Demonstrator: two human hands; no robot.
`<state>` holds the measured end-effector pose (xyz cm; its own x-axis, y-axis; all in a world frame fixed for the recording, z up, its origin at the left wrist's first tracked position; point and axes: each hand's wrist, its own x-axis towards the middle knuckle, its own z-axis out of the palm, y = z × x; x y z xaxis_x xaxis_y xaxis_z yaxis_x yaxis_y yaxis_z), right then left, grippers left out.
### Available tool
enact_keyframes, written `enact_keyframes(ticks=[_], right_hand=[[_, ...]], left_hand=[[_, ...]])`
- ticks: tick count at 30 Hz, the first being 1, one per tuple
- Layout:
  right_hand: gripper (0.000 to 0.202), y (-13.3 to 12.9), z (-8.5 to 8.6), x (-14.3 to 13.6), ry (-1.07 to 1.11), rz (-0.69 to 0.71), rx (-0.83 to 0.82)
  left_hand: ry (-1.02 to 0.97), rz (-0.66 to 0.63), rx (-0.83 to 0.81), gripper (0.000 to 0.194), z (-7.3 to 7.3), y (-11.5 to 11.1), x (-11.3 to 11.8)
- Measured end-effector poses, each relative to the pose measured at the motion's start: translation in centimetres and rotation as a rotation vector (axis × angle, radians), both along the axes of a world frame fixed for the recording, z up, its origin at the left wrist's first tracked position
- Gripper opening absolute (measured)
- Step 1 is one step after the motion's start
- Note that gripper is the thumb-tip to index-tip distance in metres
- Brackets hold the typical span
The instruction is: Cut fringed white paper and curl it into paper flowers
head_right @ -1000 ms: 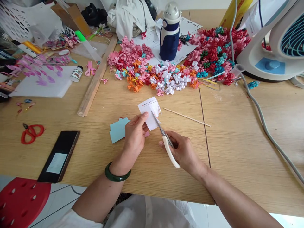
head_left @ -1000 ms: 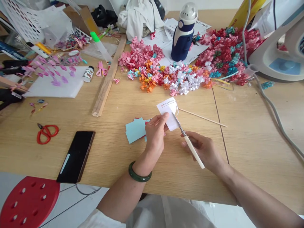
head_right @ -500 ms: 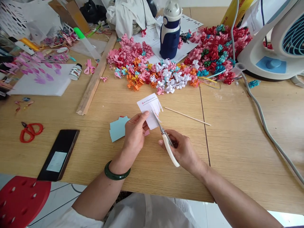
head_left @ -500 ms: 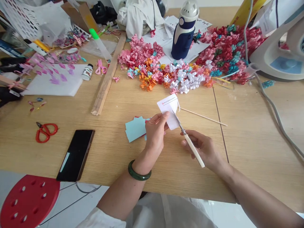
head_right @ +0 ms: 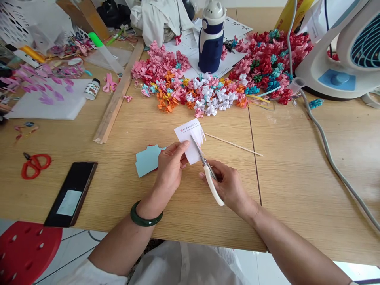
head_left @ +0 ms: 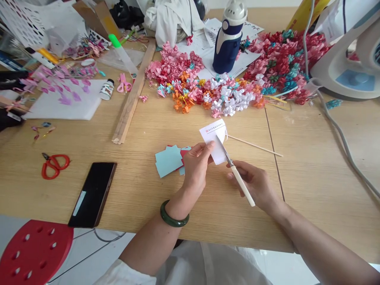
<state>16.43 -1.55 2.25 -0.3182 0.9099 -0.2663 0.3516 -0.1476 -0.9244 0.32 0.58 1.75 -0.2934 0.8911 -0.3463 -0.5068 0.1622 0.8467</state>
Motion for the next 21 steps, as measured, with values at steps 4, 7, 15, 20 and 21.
enact_keyframes(ticks=[4, 7, 15, 20, 21], right_hand=[[0.045, -0.1, -0.1, 0.1, 0.001, 0.004, -0.004], [0.043, -0.1, -0.1, 0.1, 0.008, 0.021, -0.01], [0.043, -0.1, 0.3, -0.1, 0.001, 0.058, -0.006], [0.043, -0.1, 0.2, 0.0, 0.009, 0.043, 0.009], [0.043, -0.1, 0.2, 0.0, 0.008, 0.042, 0.014]], left_hand=[[-0.003, -0.024, -0.01, 0.033, 0.0, 0.1, -0.3], [0.008, 0.008, -0.038, 0.031, 0.0, 0.1, -0.7], [0.03, 0.049, -0.04, 0.029, 0.2, 0.2, -1.1], [0.036, 0.014, -0.054, 0.028, 0.3, -0.1, -0.6], [0.031, 0.016, -0.045, 0.027, 0.3, -0.1, -0.5]])
